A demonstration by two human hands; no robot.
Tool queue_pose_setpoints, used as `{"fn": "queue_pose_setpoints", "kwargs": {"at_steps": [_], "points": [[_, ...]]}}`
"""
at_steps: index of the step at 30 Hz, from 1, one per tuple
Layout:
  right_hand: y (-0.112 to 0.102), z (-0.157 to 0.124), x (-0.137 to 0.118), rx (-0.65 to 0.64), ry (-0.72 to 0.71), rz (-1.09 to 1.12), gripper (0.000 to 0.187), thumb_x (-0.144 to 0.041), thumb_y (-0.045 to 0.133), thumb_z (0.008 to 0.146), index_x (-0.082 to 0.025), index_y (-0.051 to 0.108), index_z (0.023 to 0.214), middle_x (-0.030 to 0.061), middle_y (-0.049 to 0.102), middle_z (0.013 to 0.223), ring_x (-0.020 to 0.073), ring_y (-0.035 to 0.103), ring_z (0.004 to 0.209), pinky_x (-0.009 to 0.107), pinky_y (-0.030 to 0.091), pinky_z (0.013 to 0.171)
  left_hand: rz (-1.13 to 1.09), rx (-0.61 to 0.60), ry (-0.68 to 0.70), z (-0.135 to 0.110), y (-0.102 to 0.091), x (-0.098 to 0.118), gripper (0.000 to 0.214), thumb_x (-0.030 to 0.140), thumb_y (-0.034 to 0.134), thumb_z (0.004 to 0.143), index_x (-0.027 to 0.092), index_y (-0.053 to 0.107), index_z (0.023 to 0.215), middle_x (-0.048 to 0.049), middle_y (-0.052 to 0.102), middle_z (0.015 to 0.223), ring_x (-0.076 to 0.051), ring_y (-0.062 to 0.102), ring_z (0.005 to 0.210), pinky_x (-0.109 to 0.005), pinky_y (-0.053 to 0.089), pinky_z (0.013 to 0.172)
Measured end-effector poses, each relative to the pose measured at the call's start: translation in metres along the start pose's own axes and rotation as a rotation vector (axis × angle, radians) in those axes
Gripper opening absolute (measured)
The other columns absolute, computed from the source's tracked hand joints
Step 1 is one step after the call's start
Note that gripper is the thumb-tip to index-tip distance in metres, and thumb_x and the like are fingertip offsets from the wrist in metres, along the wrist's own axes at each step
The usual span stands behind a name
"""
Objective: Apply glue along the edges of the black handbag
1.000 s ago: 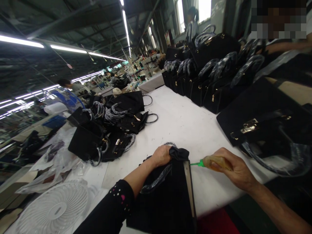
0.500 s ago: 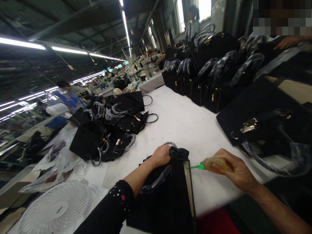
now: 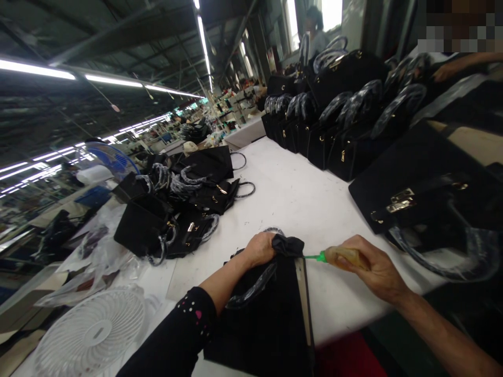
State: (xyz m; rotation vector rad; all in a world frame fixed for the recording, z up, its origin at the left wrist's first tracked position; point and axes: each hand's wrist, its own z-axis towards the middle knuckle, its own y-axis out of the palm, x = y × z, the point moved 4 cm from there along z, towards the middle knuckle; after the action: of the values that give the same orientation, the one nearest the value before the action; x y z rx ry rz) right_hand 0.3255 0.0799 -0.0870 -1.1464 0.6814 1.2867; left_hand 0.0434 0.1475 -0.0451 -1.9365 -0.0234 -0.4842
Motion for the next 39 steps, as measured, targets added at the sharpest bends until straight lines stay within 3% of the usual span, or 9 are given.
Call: {"fn": "queue_pose_setpoints", "kwargs": {"at_steps": [3,16,20,25,30,36,39], "points": [[0.001,-0.001,0.000,-0.037,-0.011,0.016,0.017,-0.043,0.066,0.096,-0.026,0.068,0.095,0.0022,0.064,0.086,0.0213,0.064,0.077,0.038,0.051,0.068,0.000,0.004,0.000,-0.001,-0.001,0.002,0.014,0.017,0.060,0.078,0.021,0.073,0.079,-0.0013,0.074,0.078,-0.019,0.070,0.080,-0.024,0.047,0.068],[0.001,0.002,-0.002,0.043,-0.004,-0.019,0.017,-0.041,0.065,0.097,-0.024,0.066,0.097,0.0037,0.064,0.089,0.0233,0.065,0.080,0.041,0.052,0.072,0.013,-0.008,-0.014,-0.001,-0.002,0.002,0.013,0.018,0.061,0.079,0.021,0.074,0.081,-0.0022,0.076,0.081,-0.020,0.070,0.080,-0.025,0.047,0.068],[0.002,0.004,-0.004,0.002,-0.005,-0.028,0.017,-0.041,0.065,0.096,-0.024,0.068,0.093,0.0029,0.064,0.084,0.0222,0.064,0.075,0.038,0.051,0.065,0.016,-0.005,-0.018,-0.001,-0.002,0.002,0.014,0.019,0.061,0.079,0.021,0.075,0.083,-0.0023,0.077,0.083,-0.020,0.070,0.080,-0.025,0.047,0.068],[-0.001,0.009,-0.009,-0.004,-0.043,-0.040,0.017,-0.041,0.068,0.094,-0.025,0.069,0.098,0.0040,0.067,0.089,0.0228,0.065,0.080,0.039,0.052,0.071,0.011,-0.001,-0.013,0.001,0.001,-0.001,0.015,0.019,0.060,0.080,0.022,0.075,0.084,-0.0016,0.077,0.083,-0.020,0.070,0.082,-0.025,0.047,0.069],[-0.004,0.013,-0.014,-0.057,-0.035,-0.047,0.016,-0.041,0.068,0.094,-0.025,0.070,0.094,0.0029,0.066,0.085,0.0212,0.064,0.075,0.036,0.050,0.066,0.022,0.006,-0.010,0.001,0.001,-0.001,0.015,0.020,0.060,0.080,0.022,0.075,0.084,-0.0028,0.077,0.084,-0.022,0.071,0.084,-0.026,0.047,0.070],[-0.004,-0.003,-0.010,0.007,-0.005,-0.019,0.014,-0.039,0.068,0.095,-0.025,0.069,0.096,0.0029,0.065,0.088,0.0208,0.063,0.077,0.037,0.049,0.067,0.018,0.005,-0.017,0.000,-0.001,0.000,0.016,0.019,0.061,0.080,0.022,0.076,0.086,-0.0034,0.077,0.086,-0.022,0.071,0.084,-0.026,0.049,0.072],[0.000,-0.017,-0.007,-0.050,0.017,0.021,0.014,-0.038,0.068,0.095,-0.025,0.069,0.094,0.0025,0.065,0.085,0.0197,0.063,0.073,0.035,0.050,0.064,0.005,-0.001,-0.007,0.000,-0.001,0.001,0.018,0.020,0.061,0.080,0.023,0.077,0.088,-0.0020,0.078,0.087,-0.021,0.071,0.085,-0.025,0.050,0.074]]}}
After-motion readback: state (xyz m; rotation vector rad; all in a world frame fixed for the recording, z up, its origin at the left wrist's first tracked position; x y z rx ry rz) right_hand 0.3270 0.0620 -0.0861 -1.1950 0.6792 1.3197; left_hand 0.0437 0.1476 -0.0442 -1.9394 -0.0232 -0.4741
